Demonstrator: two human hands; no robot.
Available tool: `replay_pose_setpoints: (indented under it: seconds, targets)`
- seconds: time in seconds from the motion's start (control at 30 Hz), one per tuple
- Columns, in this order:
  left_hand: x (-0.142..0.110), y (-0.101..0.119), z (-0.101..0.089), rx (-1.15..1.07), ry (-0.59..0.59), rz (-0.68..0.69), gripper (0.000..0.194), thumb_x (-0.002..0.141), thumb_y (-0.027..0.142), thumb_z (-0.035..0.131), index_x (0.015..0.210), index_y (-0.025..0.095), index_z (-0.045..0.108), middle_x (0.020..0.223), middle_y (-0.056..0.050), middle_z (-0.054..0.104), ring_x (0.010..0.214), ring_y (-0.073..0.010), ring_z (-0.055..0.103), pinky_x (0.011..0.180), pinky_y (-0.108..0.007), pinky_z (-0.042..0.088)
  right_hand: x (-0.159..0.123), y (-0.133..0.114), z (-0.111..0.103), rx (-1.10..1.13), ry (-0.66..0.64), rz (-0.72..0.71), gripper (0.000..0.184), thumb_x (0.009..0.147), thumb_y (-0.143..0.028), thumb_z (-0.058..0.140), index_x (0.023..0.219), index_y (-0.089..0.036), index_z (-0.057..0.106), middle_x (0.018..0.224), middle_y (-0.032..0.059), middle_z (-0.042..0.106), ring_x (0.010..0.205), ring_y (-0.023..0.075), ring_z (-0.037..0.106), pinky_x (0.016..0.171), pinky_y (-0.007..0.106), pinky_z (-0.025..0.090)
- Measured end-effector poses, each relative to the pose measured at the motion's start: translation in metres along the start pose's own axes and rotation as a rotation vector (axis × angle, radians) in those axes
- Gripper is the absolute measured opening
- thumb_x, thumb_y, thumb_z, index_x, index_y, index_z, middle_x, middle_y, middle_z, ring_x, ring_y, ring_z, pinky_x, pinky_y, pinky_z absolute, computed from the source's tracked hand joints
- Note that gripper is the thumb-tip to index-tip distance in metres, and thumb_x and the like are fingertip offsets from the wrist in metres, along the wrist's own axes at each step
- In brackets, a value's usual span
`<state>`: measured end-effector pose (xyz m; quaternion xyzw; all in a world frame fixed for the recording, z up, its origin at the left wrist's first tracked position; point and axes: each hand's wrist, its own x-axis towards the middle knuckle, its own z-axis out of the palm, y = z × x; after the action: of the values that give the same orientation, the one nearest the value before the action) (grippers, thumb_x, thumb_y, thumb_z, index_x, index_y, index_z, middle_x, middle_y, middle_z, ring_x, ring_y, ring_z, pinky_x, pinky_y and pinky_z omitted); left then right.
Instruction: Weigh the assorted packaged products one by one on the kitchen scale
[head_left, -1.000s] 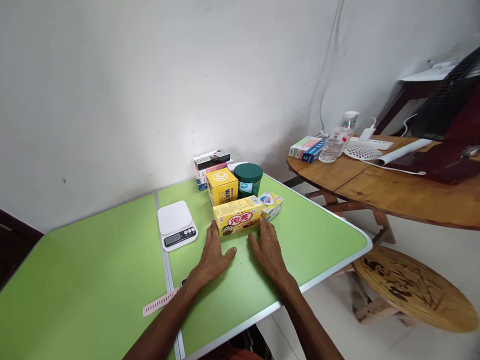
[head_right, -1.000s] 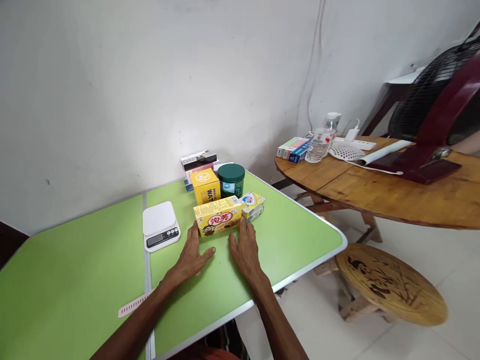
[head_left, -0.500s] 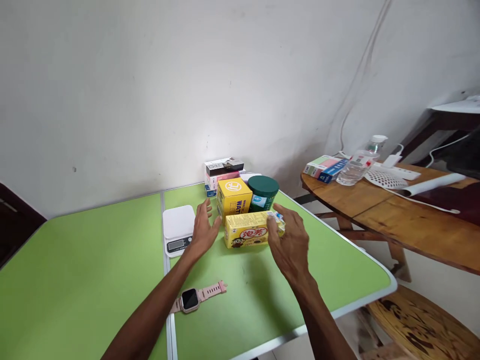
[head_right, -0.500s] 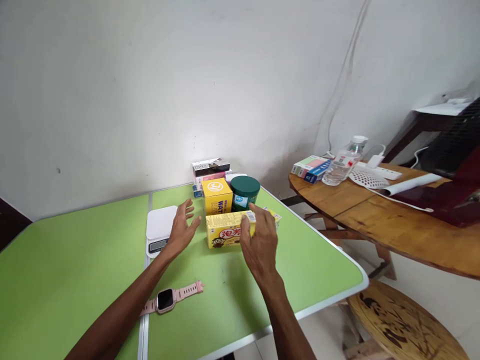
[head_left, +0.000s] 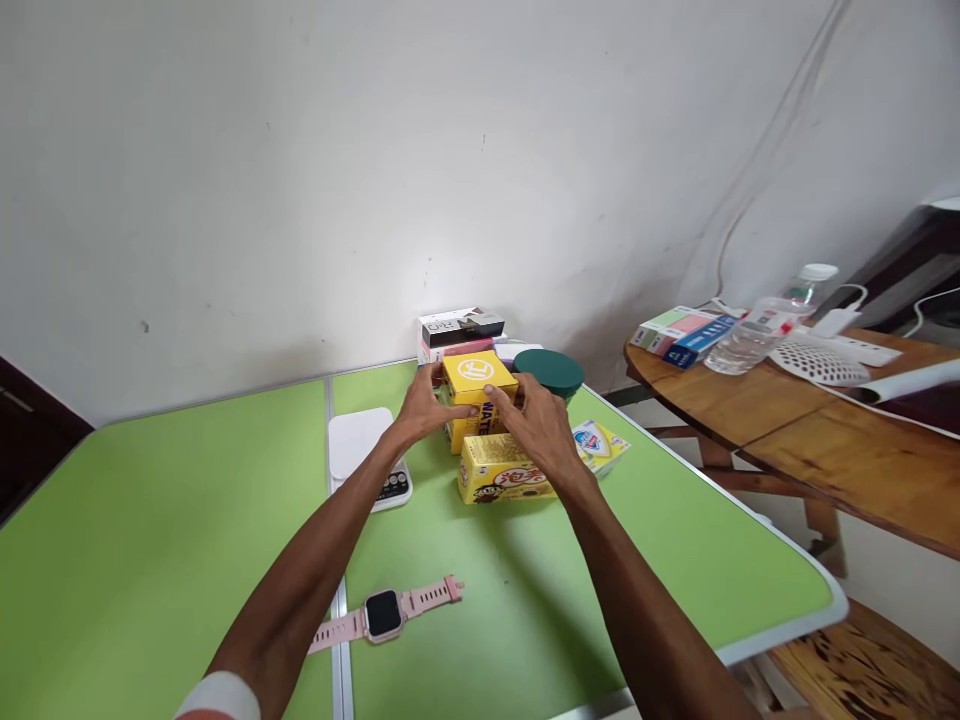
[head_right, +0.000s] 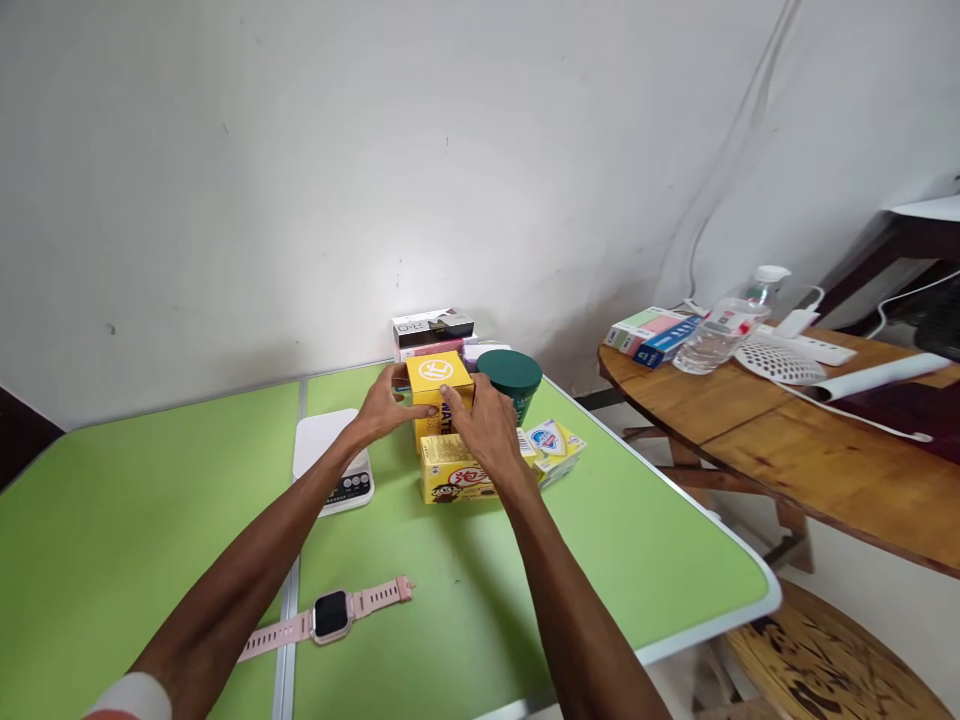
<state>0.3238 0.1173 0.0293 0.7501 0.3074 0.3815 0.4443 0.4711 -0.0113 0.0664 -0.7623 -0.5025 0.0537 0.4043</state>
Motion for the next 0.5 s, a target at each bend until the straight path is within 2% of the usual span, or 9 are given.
replay_pose_setpoints:
  seconds: [0.13, 0.27, 0.37, 0.5]
  targets:
    - [-0.013, 0.028, -0.035, 0.053, 0.033, 0.078, 0.092, 0.056, 0.040, 0.099, 0.133, 0.016, 0.054, 0.139, -0.018, 0.063, 0.125, -0.0316, 0.061, 0.102, -0.050, 0.053, -0.007, -0.024, -0.005, 0.161, 0.033, -0.123, 0.043, 0.098, -0.052, 0.056, 0.120, -0.016, 0.069, 0.112, 0.0153, 0.079, 0.100, 0.0327, 0.074, 0.086, 0.042, 0.056]
    - [-0.038, 0.050, -0.082, 0.126, 0.086, 0.110, 0.084, 0.060, 0.039, 0.097, 0.131, 0.021, 0.056, 0.139, -0.014, 0.065, 0.125, -0.0301, 0.062, 0.098, -0.048, 0.055, -0.017, -0.055, 0.008, 0.269, 0.034, -0.259, 0.042, 0.098, -0.050, 0.058, 0.124, -0.019, 0.069, 0.111, 0.0125, 0.080, 0.099, 0.0301, 0.075, 0.085, 0.041, 0.058]
    - [-0.059, 0.053, -0.115, 0.132, 0.138, 0.092, 0.082, 0.060, 0.038, 0.096, 0.131, 0.021, 0.057, 0.140, -0.013, 0.064, 0.125, -0.0299, 0.062, 0.098, -0.047, 0.056, -0.023, -0.078, 0.027, 0.296, -0.023, -0.297, 0.035, 0.099, -0.046, 0.059, 0.121, -0.020, 0.069, 0.108, 0.0118, 0.080, 0.097, 0.0294, 0.075, 0.085, 0.041, 0.058]
    - [-0.082, 0.041, -0.148, 0.133, 0.169, 0.045, 0.082, 0.061, 0.040, 0.096, 0.131, 0.020, 0.057, 0.139, -0.014, 0.065, 0.125, -0.0302, 0.062, 0.098, -0.048, 0.057, -0.031, -0.103, 0.054, 0.305, -0.130, -0.300, 0.031, 0.098, -0.039, 0.058, 0.119, -0.018, 0.068, 0.110, 0.0141, 0.080, 0.095, 0.0296, 0.077, 0.082, 0.040, 0.059]
